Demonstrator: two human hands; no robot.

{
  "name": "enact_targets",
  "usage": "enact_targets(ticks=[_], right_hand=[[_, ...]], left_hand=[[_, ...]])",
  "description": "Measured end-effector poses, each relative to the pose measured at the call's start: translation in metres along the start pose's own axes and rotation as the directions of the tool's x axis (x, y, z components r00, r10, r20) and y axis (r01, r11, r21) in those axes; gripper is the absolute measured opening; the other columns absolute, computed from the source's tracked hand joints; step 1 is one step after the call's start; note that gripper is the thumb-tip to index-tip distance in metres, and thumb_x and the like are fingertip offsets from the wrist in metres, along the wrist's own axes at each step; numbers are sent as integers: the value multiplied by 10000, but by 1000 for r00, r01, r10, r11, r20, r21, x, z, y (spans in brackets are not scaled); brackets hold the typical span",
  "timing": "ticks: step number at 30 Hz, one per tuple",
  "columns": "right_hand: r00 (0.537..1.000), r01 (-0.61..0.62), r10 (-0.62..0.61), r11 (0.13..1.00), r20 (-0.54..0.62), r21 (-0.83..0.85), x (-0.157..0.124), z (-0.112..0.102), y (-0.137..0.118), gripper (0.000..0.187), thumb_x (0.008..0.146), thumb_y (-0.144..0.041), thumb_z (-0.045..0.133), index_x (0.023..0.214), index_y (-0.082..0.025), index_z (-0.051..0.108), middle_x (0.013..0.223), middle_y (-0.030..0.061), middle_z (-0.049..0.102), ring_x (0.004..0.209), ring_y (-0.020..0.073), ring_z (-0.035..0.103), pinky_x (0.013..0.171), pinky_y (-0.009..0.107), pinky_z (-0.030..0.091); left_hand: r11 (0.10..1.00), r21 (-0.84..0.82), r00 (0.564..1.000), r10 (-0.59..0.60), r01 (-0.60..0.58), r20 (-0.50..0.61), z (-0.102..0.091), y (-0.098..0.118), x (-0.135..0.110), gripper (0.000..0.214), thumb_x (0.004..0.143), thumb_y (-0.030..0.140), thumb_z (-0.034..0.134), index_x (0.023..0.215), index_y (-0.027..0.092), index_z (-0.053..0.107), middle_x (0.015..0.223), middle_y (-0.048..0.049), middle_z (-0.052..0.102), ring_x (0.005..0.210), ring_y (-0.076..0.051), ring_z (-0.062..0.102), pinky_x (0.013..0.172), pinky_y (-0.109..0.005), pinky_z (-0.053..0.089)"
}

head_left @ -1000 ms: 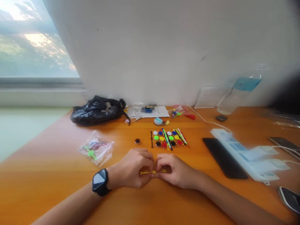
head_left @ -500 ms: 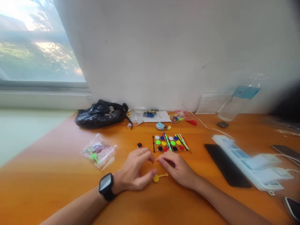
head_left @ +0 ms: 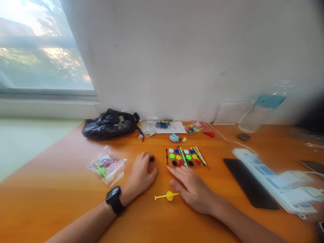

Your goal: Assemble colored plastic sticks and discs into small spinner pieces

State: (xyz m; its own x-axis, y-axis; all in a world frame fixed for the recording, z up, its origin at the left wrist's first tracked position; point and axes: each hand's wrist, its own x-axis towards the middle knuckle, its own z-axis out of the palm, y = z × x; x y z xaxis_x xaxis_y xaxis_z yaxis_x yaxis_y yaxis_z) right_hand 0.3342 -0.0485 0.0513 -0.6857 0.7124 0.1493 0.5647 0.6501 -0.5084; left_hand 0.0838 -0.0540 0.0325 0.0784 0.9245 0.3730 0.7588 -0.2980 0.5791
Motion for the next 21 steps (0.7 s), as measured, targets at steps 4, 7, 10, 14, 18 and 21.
enact_targets(ticks=[4, 7, 10, 14, 18, 21], right_hand=[[1000, -4, 4, 1000, -4, -19, 1, 0, -1, 582, 1098, -510, 435, 1532, -140, 552, 1298, 178, 702, 1189, 312, 629, 1074, 476, 478], [1000, -12, 11, 999, -7, -43, 0, 2, 0, 606, 1093, -529, 444, 1557, -148, 528, 1355, 180, 686, 1245, 319, 618, 1104, 479, 469], [1000, -21, 21, 997, -4, -78, 0, 3, 1, 605, 1097, -529, 429, 1554, -144, 530, 1393, 182, 673, 1284, 326, 609, 1123, 488, 466], [1000, -1, 1, 994, -5, -107, 0, 2, -1, 535, 1101, -490, 430, 1482, -156, 601, 1377, 173, 688, 1265, 330, 623, 1096, 499, 492], [1000, 0, -1, 996, -8, -85, -1, -1, -2, 492, 1106, -435, 430, 1470, -155, 609, 1330, 166, 712, 1198, 309, 658, 1062, 485, 516], [1000, 9, -10, 998, -16, -61, 0, -1, 0, 514, 1106, -425, 436, 1523, -151, 555, 1365, 164, 702, 1224, 300, 655, 1082, 475, 510]], left_hand=[[1000, 5, 1000, 20, -20, 12, -2, 1, 1, 112, 961, 220, 597, 1048, 192, 663, 1119, -117, 661, 1004, -274, 640, 896, -450, 538], [1000, -13, 998, 19, -18, 55, -4, 3, 3, 153, 984, 203, 558, 1030, 198, 703, 1072, -109, 682, 976, -262, 651, 864, -415, 534], [998, -62, 997, -5, 10, 75, -6, 5, 3, 154, 978, 227, 590, 1048, 205, 725, 1025, -92, 696, 949, -253, 660, 851, -391, 528], [986, -159, 997, -38, 48, 71, -5, 7, 3, 133, 967, 286, 639, 1033, 209, 726, 979, -63, 682, 863, -212, 657, 797, -341, 524], [973, -223, 998, -54, 61, 36, -5, 9, 2, 127, 972, 314, 642, 1027, 217, 702, 961, -41, 700, 819, -187, 654, 758, -307, 517], [961, -257, 995, -88, 99, 53, -5, 11, 2, 144, 976, 327, 637, 1061, 224, 693, 910, -23, 724, 764, -174, 654, 720, -289, 514]])
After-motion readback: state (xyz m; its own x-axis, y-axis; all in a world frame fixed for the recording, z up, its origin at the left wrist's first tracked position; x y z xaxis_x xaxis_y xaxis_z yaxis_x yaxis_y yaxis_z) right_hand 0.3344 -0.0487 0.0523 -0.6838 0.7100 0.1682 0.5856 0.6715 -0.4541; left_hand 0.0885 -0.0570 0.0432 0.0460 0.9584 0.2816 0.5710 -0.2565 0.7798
